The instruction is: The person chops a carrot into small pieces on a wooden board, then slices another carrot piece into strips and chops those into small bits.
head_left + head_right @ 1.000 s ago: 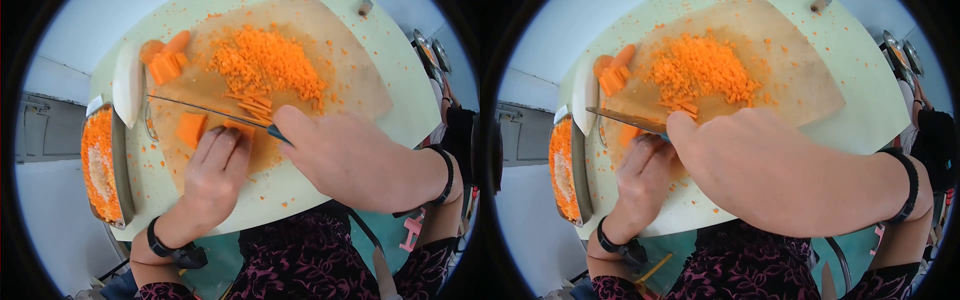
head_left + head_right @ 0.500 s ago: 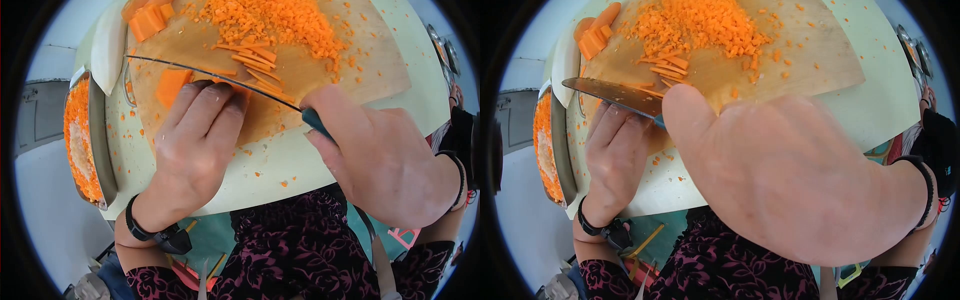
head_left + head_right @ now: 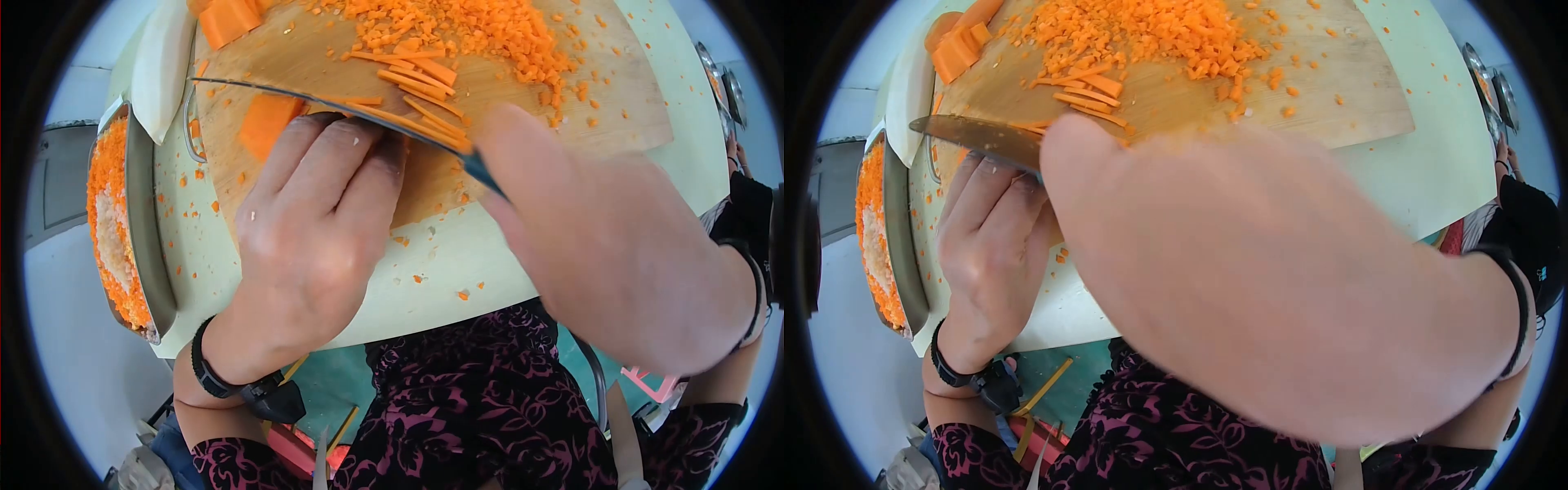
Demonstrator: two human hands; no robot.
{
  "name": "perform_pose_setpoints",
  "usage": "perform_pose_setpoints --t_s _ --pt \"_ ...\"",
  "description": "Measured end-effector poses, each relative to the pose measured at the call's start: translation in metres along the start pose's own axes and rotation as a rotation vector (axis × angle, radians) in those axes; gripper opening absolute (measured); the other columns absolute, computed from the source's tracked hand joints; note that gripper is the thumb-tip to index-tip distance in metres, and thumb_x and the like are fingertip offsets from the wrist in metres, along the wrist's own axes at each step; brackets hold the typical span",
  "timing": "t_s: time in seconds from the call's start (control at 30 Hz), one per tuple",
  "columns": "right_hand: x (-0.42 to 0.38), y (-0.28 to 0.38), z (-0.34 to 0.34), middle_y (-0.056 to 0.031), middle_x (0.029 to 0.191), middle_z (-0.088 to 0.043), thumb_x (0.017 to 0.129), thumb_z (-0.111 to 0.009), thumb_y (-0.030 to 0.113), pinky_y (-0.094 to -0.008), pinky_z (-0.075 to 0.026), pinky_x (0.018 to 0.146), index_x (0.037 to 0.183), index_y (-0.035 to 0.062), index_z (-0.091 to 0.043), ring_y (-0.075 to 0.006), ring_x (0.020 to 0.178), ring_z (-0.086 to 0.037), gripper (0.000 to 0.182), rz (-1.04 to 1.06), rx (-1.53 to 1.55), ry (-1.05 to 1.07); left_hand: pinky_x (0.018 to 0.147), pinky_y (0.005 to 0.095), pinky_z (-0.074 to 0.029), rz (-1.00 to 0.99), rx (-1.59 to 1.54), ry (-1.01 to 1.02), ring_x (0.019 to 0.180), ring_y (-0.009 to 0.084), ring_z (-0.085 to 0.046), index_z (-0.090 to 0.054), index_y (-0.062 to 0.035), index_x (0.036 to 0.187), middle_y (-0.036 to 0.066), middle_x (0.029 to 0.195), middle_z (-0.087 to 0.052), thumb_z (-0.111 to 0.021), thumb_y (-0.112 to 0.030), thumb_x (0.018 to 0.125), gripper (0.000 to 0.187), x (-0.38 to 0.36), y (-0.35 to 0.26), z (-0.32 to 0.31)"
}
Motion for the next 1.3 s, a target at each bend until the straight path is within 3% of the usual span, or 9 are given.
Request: perform_pose_setpoints --t_s 0.1,0.23,0.37,0.53,0.6,0.77,0.97,1.17,1.3 --pt "0.012 -0.01 -0.008 -0.0149 0.069 -0.051 0.085 -0.056 0.007 -0.0433 -0.041 0.052 0.098 0.0013 -0.045 -0.0352 0.06 -0.054 0.018 0.013 0.087 -0.013 0.068 0.0326 -0.05 -0.083 0.062 0.024 0.082 0.0274 -0.058 -0.063 0.0061 0.091 0.013 0.091 -0.06 -0.059 0.0 0.063 0.028 -0.002 -0.002 -0.001" --pt "0.016 -0.014 0.002 -0.0164 0.067 -0.051 0.084 -0.056 0.006 -0.0445 -0.04 0.053 0.102 0.0009 -0.045 -0.0375 0.06 -0.053 0.022 0.035 0.12 -0.178 0.069 0.033 -0.05 -0.127 0.017 0.019 0.082 0.0282 -0.058 -0.062 0.0068 0.092 0.015 0.091 -0.06 -0.059 -0.001 0.063 0.03 -0.005 0.0 0.0" --pt "-0.001 -0.008 0.013 -0.0167 0.07 -0.051 0.083 -0.057 0.006 -0.0443 -0.04 0.054 0.105 0.001 -0.045 -0.0379 0.061 -0.053 0.025 0.049 0.091 -0.188 0.069 0.0329 -0.051 -0.139 0.045 0.002 0.081 0.0284 -0.058 -0.062 0.0068 0.092 0.015 0.091 -0.059 -0.059 -0.001 0.062 0.031 -0.007 0.0 -0.002" --pt "-0.014 -0.005 0.004 -0.0151 0.079 -0.053 0.082 -0.06 0.006 -0.0417 -0.041 0.056 0.108 0.0011 -0.047 -0.0355 0.063 -0.055 0.029 -0.055 0.065 -0.113 0.069 0.0332 -0.05 -0.094 0.063 0.005 0.081 0.0285 -0.059 -0.062 0.0052 0.086 0.014 0.088 -0.059 -0.061 0.003 0.06 0.026 -0.006 -0.002 0.0" --pt "-0.017 -0.002 0.005 -0.0142 0.081 -0.053 0.082 -0.061 0.007 -0.0406 -0.041 0.056 0.108 0.0011 -0.047 -0.0341 0.064 -0.056 0.03 -0.038 0.015 -0.152 0.071 0.0349 -0.05 -0.035 0.002 -0.021 0.081 0.0304 -0.059 -0.062 0.003 0.079 0.012 0.085 -0.059 -0.066 0.012 0.057 0.025 -0.005 -0.001 0.002" --pt "-0.024 -0.005 0.008 -0.0131 0.082 -0.054 0.082 -0.061 0.008 -0.0401 -0.042 0.057 0.11 0.001 -0.047 -0.0329 0.066 -0.057 0.031 -0.013 -0.075 -0.079 0.071 0.0352 -0.05 -0.022 0.003 -0.011 0.081 0.0307 -0.059 -0.062 0.0039 0.078 0.012 0.084 -0.059 -0.066 0.012 0.056 0.024 -0.002 -0.002 0.001" --pt "-0.013 -0.013 -0.003 -0.0157 0.074 -0.052 0.085 -0.057 0.009 -0.043 -0.042 0.057 0.098 0.0016 -0.046 -0.0357 0.066 -0.056 0.018 -0.113 0.042 0.069 0.07 0.0346 -0.049 -0.018 -0.018 0.011 0.08 0.0309 -0.059 -0.061 0.0053 0.079 0.014 0.086 -0.06 -0.065 0.012 0.056 0.024 0.001 -0.002 0.001" --pt "0.015 -0.011 0.005 -0.0177 0.069 -0.052 0.089 -0.053 0.013 -0.0449 -0.041 0.057 0.092 0.0012 -0.043 -0.0382 0.065 -0.054 0.015 0.223 0.165 -0.263 0.068 0.0332 -0.051 -0.097 0.044 0.055 0.083 0.0288 -0.059 -0.062 0.0072 0.091 0.015 0.092 -0.059 -0.059 0.0 0.061 0.03 -0.003 -0.006 0.0" --pt "0.005 -0.019 0.011 -0.018 0.064 -0.052 0.089 -0.053 0.012 -0.045 -0.039 0.055 0.093 0.0013 -0.043 -0.0385 0.062 -0.053 0.016 0.211 0.195 -0.357 0.071 0.0334 -0.051 -0.118 0.06 0.032 0.086 0.0298 -0.059 -0.061 0.0072 0.093 0.015 0.092 -0.058 -0.058 0.0 0.062 0.032 -0.006 -0.003 0.0"
Point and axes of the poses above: each hand's wrist, its own x-axis towards the middle knuckle, its own z-axis out of the back of the hand, y = z × x, the point moved 7 cm from there along x, towards the middle knuckle
